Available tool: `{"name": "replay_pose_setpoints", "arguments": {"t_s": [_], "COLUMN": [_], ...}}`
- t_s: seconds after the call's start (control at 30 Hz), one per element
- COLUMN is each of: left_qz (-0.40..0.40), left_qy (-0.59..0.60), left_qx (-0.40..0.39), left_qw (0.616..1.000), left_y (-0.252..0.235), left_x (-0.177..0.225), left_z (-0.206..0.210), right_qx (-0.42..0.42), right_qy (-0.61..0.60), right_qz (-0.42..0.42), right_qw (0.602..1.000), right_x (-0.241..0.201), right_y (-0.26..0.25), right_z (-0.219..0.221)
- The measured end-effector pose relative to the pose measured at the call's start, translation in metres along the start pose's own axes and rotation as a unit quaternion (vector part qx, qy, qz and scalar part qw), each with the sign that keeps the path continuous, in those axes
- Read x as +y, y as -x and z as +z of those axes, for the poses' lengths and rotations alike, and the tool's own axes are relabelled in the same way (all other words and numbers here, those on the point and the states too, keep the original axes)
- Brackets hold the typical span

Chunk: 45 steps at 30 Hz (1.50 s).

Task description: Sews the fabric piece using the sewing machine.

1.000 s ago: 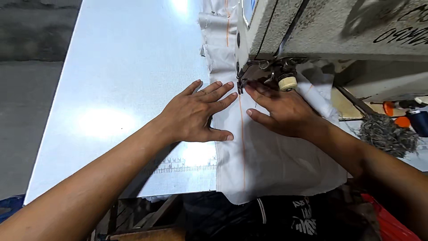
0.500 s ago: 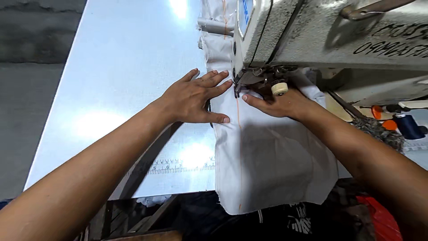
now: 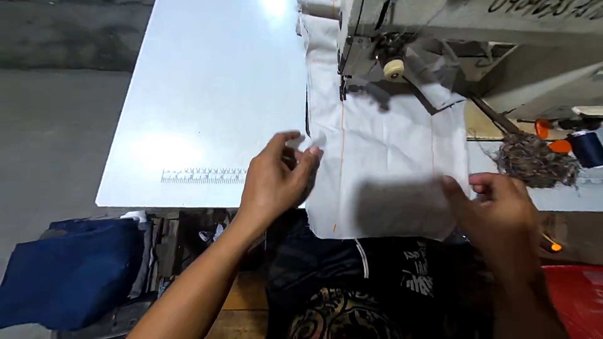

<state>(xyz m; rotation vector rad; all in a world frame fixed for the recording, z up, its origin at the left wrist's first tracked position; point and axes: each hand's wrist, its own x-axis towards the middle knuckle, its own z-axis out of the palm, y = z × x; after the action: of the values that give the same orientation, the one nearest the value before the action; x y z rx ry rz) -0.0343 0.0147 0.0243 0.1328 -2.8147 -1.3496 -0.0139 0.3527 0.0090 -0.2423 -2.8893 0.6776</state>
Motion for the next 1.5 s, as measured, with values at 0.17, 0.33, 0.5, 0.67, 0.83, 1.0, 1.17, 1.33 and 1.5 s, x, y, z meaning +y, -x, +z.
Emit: {"name": "replay_pose_setpoints", "arguments": {"t_s": [0.17,0.33,0.5,0.67,0.83,1.0,1.17,1.33,1.5], "left_qz": [-0.026,-0.038,0.049,0.298,0.326,0.342,0.345,0.348,0.348], "left_qy": [0.065,0.038,-0.181,-0.291,-0.228,-0.272,-0.303,-0.321,-0.325], "left_qx": [-0.035,-0.052,-0.108,-0.047,-0.126,-0.158,-0.162,-0.16,-0.162], "left_qw": [0.997,0.997,0.976,0.908,0.909,0.886,0.873,0.866,0.864], "left_y": [-0.022,-0.015,-0.025,-0.033,-0.041,-0.054,-0.063,-0.068,-0.084], "left_x": [0.017,0.02,0.023,-0.006,-0.016,-0.019,-0.028,-0.027,-0.027], "left_z": [0.009,0.011,0.008,0.005,-0.002,-0.005,-0.004,-0.005,-0.005], "right_qx": [-0.007,-0.019,0.08,0.053,0.028,-0.132,-0.143,-0.135,-0.135], "right_qy": [-0.164,-0.445,-0.1,0.042,-0.001,0.027,0.04,0.055,0.049], "right_qz": [0.073,0.142,-0.028,-0.048,-0.383,-0.484,-0.47,-0.467,-0.469], "right_qw": [0.984,0.884,0.991,0.997,0.923,0.864,0.87,0.872,0.872], "right_x": [-0.021,-0.015,-0.014,-0.019,-0.082,-0.092,-0.077,-0.073,-0.073], "right_y": [-0.01,-0.024,-0.017,-0.022,-0.041,-0.07,-0.07,-0.081,-0.095], "right_z": [-0.002,-0.012,-0.019,-0.012,0.019,0.073,0.075,0.073,0.076]}}
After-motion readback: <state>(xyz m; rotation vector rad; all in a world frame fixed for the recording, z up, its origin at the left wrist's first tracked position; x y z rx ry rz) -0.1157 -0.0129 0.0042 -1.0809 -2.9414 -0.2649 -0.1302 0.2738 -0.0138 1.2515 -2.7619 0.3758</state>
